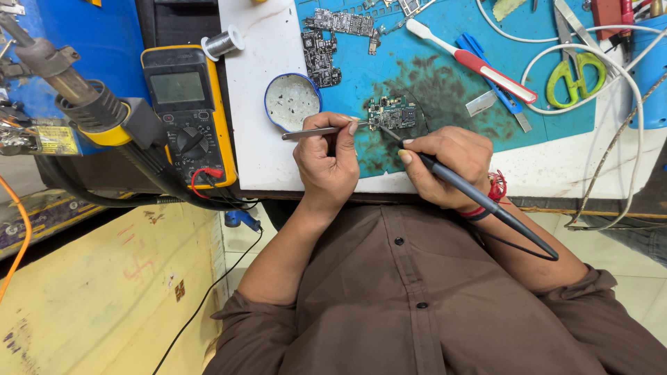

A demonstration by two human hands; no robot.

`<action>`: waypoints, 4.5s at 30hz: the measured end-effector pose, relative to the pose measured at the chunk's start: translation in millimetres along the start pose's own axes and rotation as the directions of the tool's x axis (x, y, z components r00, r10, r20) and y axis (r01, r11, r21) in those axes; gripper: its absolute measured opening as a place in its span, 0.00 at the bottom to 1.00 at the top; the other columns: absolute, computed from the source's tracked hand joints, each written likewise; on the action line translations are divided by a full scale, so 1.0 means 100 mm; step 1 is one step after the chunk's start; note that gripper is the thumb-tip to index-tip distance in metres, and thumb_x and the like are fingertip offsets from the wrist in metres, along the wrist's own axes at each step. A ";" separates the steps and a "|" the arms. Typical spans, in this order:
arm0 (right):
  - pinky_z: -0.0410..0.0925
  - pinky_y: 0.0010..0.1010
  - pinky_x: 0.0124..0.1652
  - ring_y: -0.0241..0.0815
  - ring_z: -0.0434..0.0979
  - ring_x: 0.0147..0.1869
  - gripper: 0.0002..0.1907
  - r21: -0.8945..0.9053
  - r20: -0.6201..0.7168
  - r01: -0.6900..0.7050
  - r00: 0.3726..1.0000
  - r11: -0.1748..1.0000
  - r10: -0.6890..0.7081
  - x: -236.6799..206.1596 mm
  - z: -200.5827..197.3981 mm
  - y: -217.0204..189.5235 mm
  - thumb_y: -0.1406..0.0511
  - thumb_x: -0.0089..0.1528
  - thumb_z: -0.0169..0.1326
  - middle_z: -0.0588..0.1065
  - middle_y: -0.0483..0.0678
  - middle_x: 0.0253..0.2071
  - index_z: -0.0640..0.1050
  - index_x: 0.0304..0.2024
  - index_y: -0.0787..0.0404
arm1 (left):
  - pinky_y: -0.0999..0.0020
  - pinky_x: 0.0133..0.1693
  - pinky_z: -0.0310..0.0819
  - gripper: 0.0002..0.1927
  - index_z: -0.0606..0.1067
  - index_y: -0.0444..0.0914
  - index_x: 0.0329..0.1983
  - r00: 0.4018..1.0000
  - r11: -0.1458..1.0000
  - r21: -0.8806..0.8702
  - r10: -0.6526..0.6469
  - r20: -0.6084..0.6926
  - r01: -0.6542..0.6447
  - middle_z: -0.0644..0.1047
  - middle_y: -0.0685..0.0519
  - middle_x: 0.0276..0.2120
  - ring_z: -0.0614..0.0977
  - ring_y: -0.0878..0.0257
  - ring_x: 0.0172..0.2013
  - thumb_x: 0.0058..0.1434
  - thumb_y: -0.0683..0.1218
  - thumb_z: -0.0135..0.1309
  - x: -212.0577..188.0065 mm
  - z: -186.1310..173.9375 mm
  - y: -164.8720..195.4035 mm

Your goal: The person holds a small circuit board with tweezers in the left hand and uses a soldering iron in the right hand to apply heat to specific points on the board. The person repeatedly touches the iron to different locations on the board while keeping it steady with the tweezers.

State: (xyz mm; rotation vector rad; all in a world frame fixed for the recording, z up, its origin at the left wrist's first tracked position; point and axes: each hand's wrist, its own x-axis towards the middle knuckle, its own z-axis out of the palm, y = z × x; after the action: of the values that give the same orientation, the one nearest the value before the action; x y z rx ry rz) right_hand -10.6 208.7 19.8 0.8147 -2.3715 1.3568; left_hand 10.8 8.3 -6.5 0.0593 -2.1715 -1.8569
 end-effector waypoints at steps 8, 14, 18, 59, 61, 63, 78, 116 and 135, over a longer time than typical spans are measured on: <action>0.68 0.33 0.31 0.46 0.77 0.29 0.06 0.010 -0.001 0.000 1.000 1.000 0.000 0.01 0.00 0.00 0.73 0.59 0.65 0.77 0.51 0.28 0.80 0.37 0.65 | 0.78 0.34 0.74 0.06 0.69 0.34 0.47 1.000 1.000 0.003 0.001 -0.003 -0.001 0.80 0.51 0.37 0.78 0.73 0.33 0.73 0.37 0.55 0.00 0.00 0.00; 0.68 0.33 0.32 0.46 0.78 0.30 0.07 0.004 -0.006 0.000 1.000 1.000 0.000 0.01 0.00 0.01 0.73 0.59 0.65 0.77 0.51 0.28 0.80 0.38 0.65 | 0.77 0.36 0.75 0.06 0.69 0.34 0.48 1.000 1.000 0.002 0.008 -0.002 -0.008 0.80 0.51 0.38 0.79 0.73 0.34 0.73 0.37 0.55 0.01 0.01 -0.01; 0.68 0.33 0.32 0.46 0.78 0.29 0.07 -0.002 -0.007 -0.004 1.000 1.000 0.004 0.00 0.00 0.00 0.73 0.59 0.65 0.77 0.51 0.28 0.80 0.38 0.65 | 0.78 0.35 0.74 0.06 0.69 0.34 0.48 1.000 1.000 -0.006 -0.007 -0.001 0.007 0.80 0.51 0.38 0.78 0.73 0.34 0.73 0.37 0.55 0.01 0.01 -0.01; 0.68 0.32 0.31 0.45 0.77 0.29 0.07 0.004 0.004 -0.003 1.000 1.000 0.003 0.01 0.00 0.00 0.73 0.59 0.66 0.77 0.50 0.28 0.80 0.38 0.65 | 0.79 0.33 0.72 0.06 0.69 0.35 0.47 1.000 1.000 -0.016 -0.021 0.005 0.021 0.80 0.52 0.38 0.77 0.75 0.32 0.73 0.37 0.55 0.01 0.01 -0.01; 0.68 0.32 0.31 0.46 0.78 0.29 0.07 0.002 -0.002 -0.007 1.000 1.000 0.007 0.01 0.01 -0.01 0.73 0.59 0.66 0.76 0.50 0.28 0.80 0.38 0.65 | 0.78 0.34 0.73 0.06 0.69 0.35 0.47 1.000 1.000 -0.007 -0.015 0.005 0.015 0.80 0.52 0.38 0.78 0.74 0.33 0.73 0.37 0.55 0.01 0.01 -0.01; 0.67 0.33 0.31 0.46 0.77 0.29 0.07 -0.012 0.017 -0.008 1.000 1.000 0.008 0.01 0.00 -0.01 0.73 0.59 0.66 0.76 0.50 0.27 0.80 0.38 0.65 | 0.78 0.33 0.73 0.06 0.69 0.35 0.47 1.000 1.000 -0.005 -0.019 0.003 0.019 0.80 0.52 0.38 0.77 0.74 0.32 0.73 0.37 0.55 0.00 0.01 0.00; 0.68 0.33 0.31 0.46 0.78 0.30 0.07 -0.002 0.000 -0.007 1.000 1.000 0.007 0.00 0.01 -0.01 0.73 0.59 0.66 0.77 0.50 0.28 0.80 0.38 0.65 | 0.78 0.35 0.74 0.06 0.69 0.34 0.47 1.000 1.000 -0.020 -0.017 0.002 0.017 0.80 0.51 0.38 0.78 0.74 0.33 0.73 0.37 0.55 0.00 0.01 -0.01; 0.67 0.39 0.45 0.49 0.74 0.44 0.25 -0.063 -0.088 -0.117 0.990 0.991 0.112 -0.15 0.06 -0.07 0.61 0.71 0.61 0.75 0.52 0.45 0.65 0.62 0.66 | 0.77 0.36 0.74 0.06 0.69 0.34 0.48 1.000 1.000 -0.022 0.004 0.009 -0.004 0.79 0.50 0.40 0.77 0.73 0.33 0.73 0.37 0.55 -0.07 -0.03 0.04; 0.67 0.35 0.32 0.50 0.76 0.32 0.05 0.040 -0.042 -0.037 0.998 0.999 0.039 -0.17 0.01 -0.19 0.69 0.66 0.56 0.76 0.53 0.32 0.76 0.37 0.65 | 0.76 0.33 0.76 0.07 0.67 0.33 0.51 0.999 0.984 -0.177 -0.037 -0.012 0.034 0.79 0.48 0.41 0.78 0.71 0.29 0.75 0.38 0.52 -0.15 -0.11 0.07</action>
State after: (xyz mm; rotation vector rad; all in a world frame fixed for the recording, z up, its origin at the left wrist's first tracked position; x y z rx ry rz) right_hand 14.1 206.5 23.9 0.7469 -2.3460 1.4248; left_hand 28.9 2.3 -1.3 0.0765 -1.9987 -2.0536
